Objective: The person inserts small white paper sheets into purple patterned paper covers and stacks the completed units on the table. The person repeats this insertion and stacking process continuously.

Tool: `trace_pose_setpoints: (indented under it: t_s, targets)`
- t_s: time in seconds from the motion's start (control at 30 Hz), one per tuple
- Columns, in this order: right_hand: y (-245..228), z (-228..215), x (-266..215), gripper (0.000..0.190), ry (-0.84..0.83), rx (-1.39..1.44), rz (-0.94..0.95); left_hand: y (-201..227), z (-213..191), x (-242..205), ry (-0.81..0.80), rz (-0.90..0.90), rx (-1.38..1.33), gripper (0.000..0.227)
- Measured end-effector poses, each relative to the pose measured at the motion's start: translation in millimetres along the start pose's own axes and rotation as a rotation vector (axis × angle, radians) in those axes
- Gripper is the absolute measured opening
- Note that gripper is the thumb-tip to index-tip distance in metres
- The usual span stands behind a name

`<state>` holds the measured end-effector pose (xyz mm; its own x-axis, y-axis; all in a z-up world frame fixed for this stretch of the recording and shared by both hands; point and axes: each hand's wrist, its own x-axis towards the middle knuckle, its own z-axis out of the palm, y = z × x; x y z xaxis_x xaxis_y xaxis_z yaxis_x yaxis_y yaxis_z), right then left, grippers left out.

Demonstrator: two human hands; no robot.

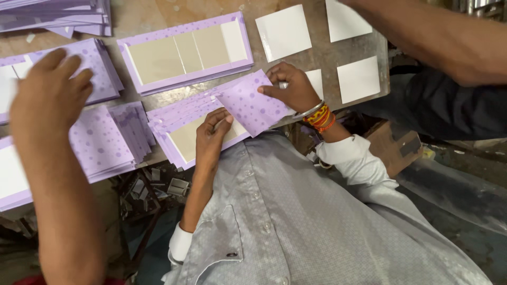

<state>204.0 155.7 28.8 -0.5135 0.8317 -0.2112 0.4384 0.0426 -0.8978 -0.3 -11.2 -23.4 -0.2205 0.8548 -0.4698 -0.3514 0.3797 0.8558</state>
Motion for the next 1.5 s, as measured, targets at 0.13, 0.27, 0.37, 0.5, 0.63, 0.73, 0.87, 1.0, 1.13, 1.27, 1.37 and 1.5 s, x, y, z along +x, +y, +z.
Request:
trace_pose_setpoints:
  t_s: [0.13,0.27,0.37,0.5,0.63,0.73,0.87,1.0,1.13,1.27,1.37,1.5]
  targets:
    - [6,7,-11,0.018,-0.008,0.130,-0.018,0,-4,-6,-0.032,-0.014,0.152,0.074]
    - [6,2,-15,0.019,0.011,0.105,-0.042,7,-4,-14,-0.064,-0.031,-0.055,0.084]
    - [7,0,-17,0.019,0.014,0.108,-0.056,12,0,-15,-0.048,-0.037,-0.006,0.065]
    - [12,-2,-15,0.015,-0.002,0.202,0.034,12,12,-13,0.007,-0.015,0.018,0.041]
    - [26,0,-15,0.021,-0.033,0.126,-0.014,6,17,-10,0.145,-0.078,0.105,0.037]
    - [40,8,-11,0.032,-0.013,0.094,0.012,2,19,-5,0.230,-0.016,0.178,0.032]
    - [57,18,-10,0.043,0.024,0.104,0.182,-3,18,-5,0.274,0.150,0.427,0.023]
    - [66,18,-6,0.034,0.040,-0.107,0.053,-6,21,-6,0.315,0.257,0.583,0.025]
    - [68,18,-4,0.035,0.032,-0.064,0.054,-7,23,-5,0.321,0.247,0.659,0.026]
    - [71,19,-7,0.034,0.041,-0.093,0.065,-6,23,-5,0.323,0.275,0.698,0.027]
    - [74,21,-8,0.035,0.045,-0.087,0.060,-4,24,-7,0.328,0.286,0.724,0.026]
    - [81,21,-7,0.045,0.051,-0.014,0.148,-1,26,-6,0.333,0.281,0.756,0.026]
